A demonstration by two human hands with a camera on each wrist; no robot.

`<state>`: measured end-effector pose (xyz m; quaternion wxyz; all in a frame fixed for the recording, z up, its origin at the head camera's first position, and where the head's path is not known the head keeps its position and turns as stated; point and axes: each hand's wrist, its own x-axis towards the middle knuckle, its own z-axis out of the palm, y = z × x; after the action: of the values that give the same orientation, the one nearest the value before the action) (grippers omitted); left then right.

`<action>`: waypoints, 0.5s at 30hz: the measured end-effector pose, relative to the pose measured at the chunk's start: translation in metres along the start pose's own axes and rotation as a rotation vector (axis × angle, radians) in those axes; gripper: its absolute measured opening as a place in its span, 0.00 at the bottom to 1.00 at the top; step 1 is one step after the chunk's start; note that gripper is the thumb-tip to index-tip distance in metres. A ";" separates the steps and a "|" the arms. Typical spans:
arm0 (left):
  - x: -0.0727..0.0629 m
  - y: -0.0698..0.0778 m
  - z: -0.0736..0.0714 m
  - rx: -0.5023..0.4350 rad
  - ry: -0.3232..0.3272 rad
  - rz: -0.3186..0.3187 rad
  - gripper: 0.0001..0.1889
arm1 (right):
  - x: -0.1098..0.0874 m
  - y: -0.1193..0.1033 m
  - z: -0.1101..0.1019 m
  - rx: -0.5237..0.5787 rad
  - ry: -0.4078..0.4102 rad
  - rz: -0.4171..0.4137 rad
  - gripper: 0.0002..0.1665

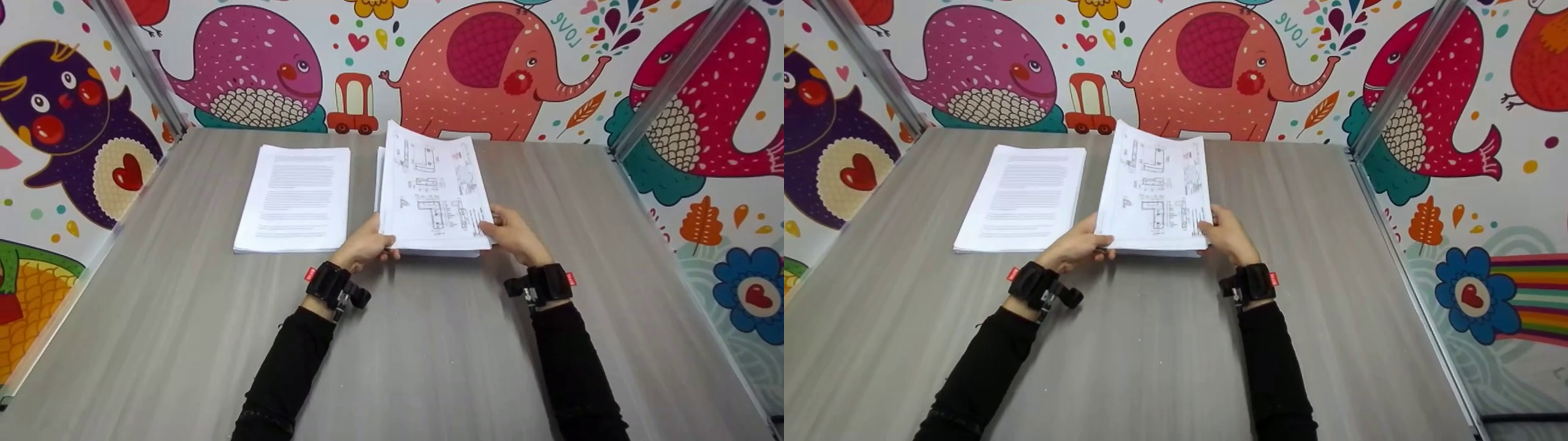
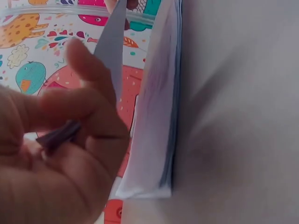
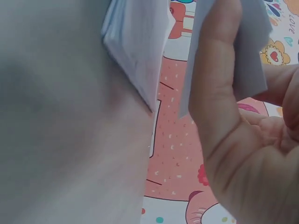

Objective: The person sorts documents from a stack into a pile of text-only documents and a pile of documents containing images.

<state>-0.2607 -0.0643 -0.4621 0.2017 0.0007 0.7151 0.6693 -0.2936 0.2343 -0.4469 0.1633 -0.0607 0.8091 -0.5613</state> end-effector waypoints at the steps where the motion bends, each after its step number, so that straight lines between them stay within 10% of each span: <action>1: 0.000 0.000 -0.002 0.031 0.001 0.005 0.31 | 0.001 -0.001 0.001 -0.009 0.001 0.003 0.27; 15: 0.003 -0.007 -0.010 0.209 0.060 -0.049 0.28 | 0.011 0.007 0.024 -0.147 0.084 0.011 0.25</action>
<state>-0.2646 -0.0738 -0.4692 0.1955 -0.0160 0.7863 0.5858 -0.2954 0.2119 -0.4629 0.1274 -0.0446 0.8546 -0.5015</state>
